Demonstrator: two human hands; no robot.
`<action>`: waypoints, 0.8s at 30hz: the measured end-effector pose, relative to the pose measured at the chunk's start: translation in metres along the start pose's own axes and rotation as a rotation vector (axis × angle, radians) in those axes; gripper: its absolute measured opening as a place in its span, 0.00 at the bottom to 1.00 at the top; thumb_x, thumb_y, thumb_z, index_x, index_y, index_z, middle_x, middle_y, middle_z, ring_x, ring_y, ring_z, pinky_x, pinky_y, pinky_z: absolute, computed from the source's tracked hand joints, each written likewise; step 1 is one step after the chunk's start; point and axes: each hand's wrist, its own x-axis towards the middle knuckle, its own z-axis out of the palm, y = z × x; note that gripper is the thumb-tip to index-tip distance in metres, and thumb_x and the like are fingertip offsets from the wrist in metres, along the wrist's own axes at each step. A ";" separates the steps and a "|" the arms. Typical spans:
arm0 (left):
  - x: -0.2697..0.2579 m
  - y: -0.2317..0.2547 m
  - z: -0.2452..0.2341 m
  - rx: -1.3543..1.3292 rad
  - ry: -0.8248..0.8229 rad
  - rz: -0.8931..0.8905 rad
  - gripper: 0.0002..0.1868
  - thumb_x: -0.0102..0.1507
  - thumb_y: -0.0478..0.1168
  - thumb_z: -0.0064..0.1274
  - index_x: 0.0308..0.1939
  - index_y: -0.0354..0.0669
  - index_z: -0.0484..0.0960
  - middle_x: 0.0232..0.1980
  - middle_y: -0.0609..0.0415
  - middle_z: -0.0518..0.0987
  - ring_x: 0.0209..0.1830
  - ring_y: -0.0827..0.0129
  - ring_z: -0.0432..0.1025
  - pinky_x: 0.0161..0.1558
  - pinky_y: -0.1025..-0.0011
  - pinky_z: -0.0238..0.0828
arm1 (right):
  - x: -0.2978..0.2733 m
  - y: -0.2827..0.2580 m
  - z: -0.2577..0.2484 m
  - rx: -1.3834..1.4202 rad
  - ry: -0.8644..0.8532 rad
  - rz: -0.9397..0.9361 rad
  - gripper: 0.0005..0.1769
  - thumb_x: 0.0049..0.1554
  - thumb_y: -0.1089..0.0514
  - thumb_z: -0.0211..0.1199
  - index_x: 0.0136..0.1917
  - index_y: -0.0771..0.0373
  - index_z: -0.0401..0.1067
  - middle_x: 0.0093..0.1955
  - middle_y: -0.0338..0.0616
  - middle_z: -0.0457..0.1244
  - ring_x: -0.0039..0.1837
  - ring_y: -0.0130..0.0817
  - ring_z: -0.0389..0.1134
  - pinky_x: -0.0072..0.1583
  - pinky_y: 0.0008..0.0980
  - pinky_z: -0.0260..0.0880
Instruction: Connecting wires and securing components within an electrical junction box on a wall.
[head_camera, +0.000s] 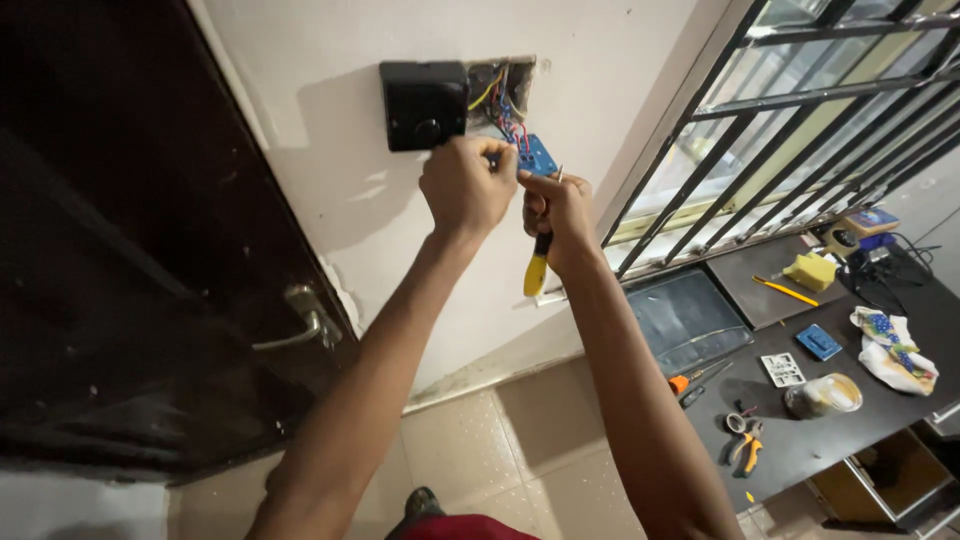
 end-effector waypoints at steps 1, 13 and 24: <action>0.001 -0.005 0.001 -0.003 -0.003 0.006 0.09 0.57 0.46 0.63 0.26 0.48 0.88 0.20 0.52 0.79 0.21 0.56 0.76 0.24 0.60 0.71 | 0.000 -0.001 0.001 0.002 0.004 -0.006 0.22 0.57 0.63 0.67 0.28 0.58 0.59 0.24 0.34 0.52 0.23 0.23 0.47 0.28 0.27 0.46; -0.008 -0.023 0.002 -0.209 -0.026 0.206 0.08 0.65 0.44 0.60 0.34 0.46 0.83 0.18 0.58 0.75 0.15 0.66 0.70 0.22 0.65 0.63 | -0.009 -0.005 0.008 -0.037 0.053 -0.026 0.14 0.59 0.64 0.64 0.33 0.63 0.66 0.26 0.33 0.54 0.25 0.21 0.49 0.28 0.25 0.46; -0.152 -0.026 0.067 -0.366 -0.657 -0.341 0.14 0.64 0.46 0.60 0.32 0.39 0.86 0.20 0.55 0.80 0.17 0.74 0.72 0.24 0.72 0.67 | -0.004 0.061 -0.147 0.215 0.206 0.136 0.20 0.68 0.46 0.50 0.45 0.63 0.69 0.27 0.33 0.55 0.26 0.25 0.50 0.31 0.28 0.51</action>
